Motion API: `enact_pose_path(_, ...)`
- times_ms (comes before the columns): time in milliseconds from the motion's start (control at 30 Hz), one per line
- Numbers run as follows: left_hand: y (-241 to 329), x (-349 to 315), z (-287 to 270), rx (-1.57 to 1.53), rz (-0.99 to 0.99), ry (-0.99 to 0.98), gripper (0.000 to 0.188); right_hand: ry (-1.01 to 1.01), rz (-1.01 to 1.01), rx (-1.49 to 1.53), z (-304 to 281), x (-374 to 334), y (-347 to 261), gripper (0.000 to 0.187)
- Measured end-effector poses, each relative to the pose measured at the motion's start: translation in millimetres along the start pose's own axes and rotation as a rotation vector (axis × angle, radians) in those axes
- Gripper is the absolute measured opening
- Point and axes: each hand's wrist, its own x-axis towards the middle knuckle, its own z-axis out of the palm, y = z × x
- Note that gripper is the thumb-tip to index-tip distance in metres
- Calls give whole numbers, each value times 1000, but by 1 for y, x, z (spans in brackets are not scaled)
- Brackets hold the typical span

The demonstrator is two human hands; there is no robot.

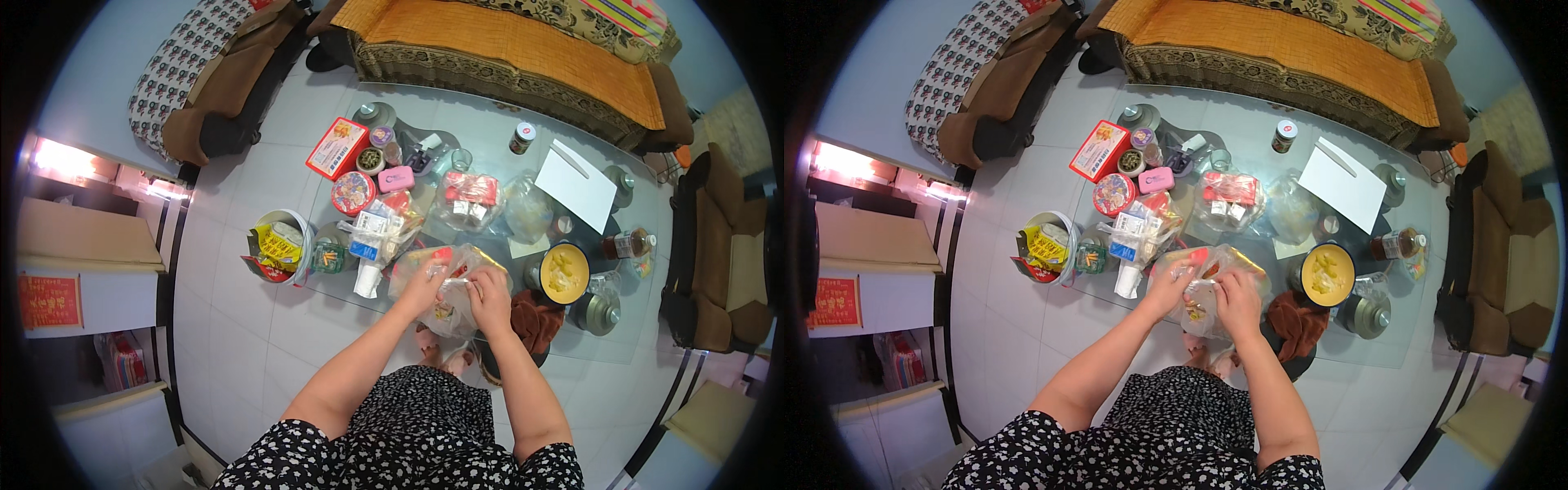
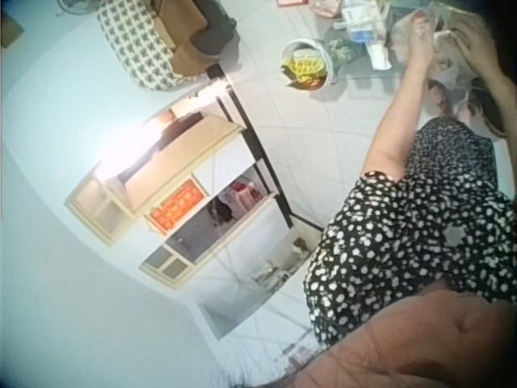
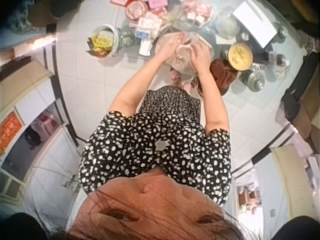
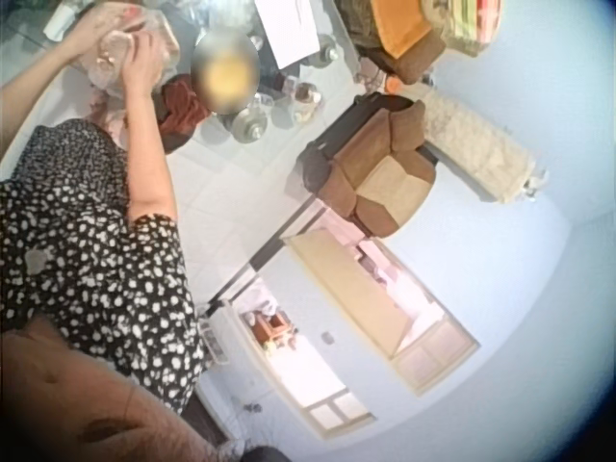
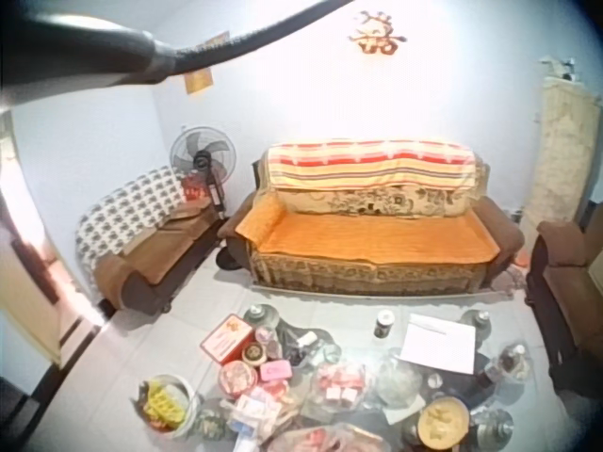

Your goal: The person uses a brown cloth to wipe a glass coffee table and a brown armchair in a living room. They also pick up a bowl of food, place it in the refrigerator, and then return to wipe the table and chair.

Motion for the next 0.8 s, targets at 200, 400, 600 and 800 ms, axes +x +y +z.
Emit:
enact_pose_path(200,4,5,-24,-75,25,-433,22,-235,-61,143,18,6,19,39)
enact_pose_path(400,14,-2,-17,675,584,-306,17,-692,598,815,20,18,40,37)
enact_pose_path(600,5,-1,-1,826,998,-4,14,-467,861,1173,26,18,48,30)
enact_pose_path(800,-29,-3,-9,906,793,239,13,107,1099,1128,37,8,78,31)
